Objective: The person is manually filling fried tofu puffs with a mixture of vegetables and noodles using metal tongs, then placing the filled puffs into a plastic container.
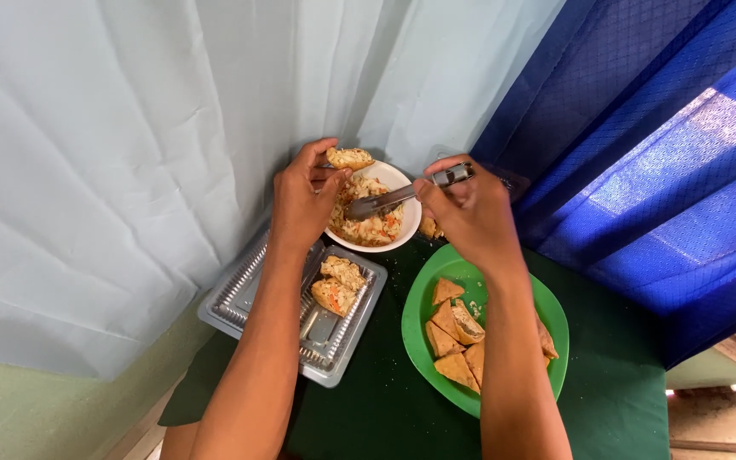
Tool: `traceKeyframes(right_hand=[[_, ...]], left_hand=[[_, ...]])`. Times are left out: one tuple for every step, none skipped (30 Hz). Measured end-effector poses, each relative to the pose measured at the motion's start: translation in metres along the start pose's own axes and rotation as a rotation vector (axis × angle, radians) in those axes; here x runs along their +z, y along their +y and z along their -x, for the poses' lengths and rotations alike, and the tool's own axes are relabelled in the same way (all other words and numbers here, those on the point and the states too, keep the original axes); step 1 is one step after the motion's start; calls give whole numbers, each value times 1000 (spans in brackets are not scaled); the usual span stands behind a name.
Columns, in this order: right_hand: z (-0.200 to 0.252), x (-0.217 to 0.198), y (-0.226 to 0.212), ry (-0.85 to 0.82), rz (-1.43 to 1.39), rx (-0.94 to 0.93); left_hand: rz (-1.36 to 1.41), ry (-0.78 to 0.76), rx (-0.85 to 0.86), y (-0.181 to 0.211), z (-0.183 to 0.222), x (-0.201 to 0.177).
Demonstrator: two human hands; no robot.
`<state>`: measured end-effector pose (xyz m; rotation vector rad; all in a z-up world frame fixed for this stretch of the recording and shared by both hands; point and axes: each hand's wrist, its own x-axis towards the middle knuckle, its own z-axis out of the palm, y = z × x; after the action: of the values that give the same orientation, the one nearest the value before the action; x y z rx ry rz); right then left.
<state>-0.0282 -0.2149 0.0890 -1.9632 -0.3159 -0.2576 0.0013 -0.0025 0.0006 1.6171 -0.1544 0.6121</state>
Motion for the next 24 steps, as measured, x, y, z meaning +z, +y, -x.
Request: traceKeyframes(right_hand=[[0,-3,-1,0,0,2],[1,-6,-2,18,51,-51],[1,-9,-3,36,101,-103],[2,-9,-4,34,100,-104],[3,-10,-4,3,82,-98],[5,-12,-5,-26,64,-91],[5,-9,-6,-24,64,-92],[6,-5,-7,-59,44,-83],[7,-2,-8,-94,25,-74],[4,-3,-3,-93,24,-74],[1,-3,2,-56,60,-90],[-2,-3,7,-21,97,-106],[-4,-8,11,-20,97,-107],[-6,-13,15,13,106,-105],[-8,-18,19,47,116,-102],[-6,-20,13,48,116,-101],[-5,-22,8,81,79,-82],[-4,-25,3,116,41,-64],[-5,-21,9,117,40,-64],[-7,-17,16,120,107,-117],[-8,-13,22,122,175,-170],[-7,-12,22,126,173,-168],[-6,-12,23,49,129,-129],[-4,-11,23,-26,88,-85]], left_hand=[[0,-1,-2,0,-1,0],[-7,1,3,1,-1,-1],[-13,4,8,1,-1,-1],[-14,5,8,0,-1,-1],[-12,4,9,-2,-1,-1],[-8,1,12,-3,-1,0],[-8,0,13,-2,0,0],[-9,0,10,0,0,0],[-9,1,7,1,0,0],[-10,-1,9,1,1,1],[-7,4,3,1,1,1],[-4,10,-3,1,1,1],[-4,11,-1,1,0,1],[-6,11,-1,2,1,1],[-9,12,-2,2,1,1],[-9,11,-2,1,1,1],[-11,12,2,0,1,2],[-15,13,8,0,1,2],[-15,11,9,2,1,3],[-21,13,7,3,2,3],[-26,15,6,5,2,4],[-28,11,7,4,3,4],[-27,12,6,3,3,4],[-23,9,2,2,3,5]])
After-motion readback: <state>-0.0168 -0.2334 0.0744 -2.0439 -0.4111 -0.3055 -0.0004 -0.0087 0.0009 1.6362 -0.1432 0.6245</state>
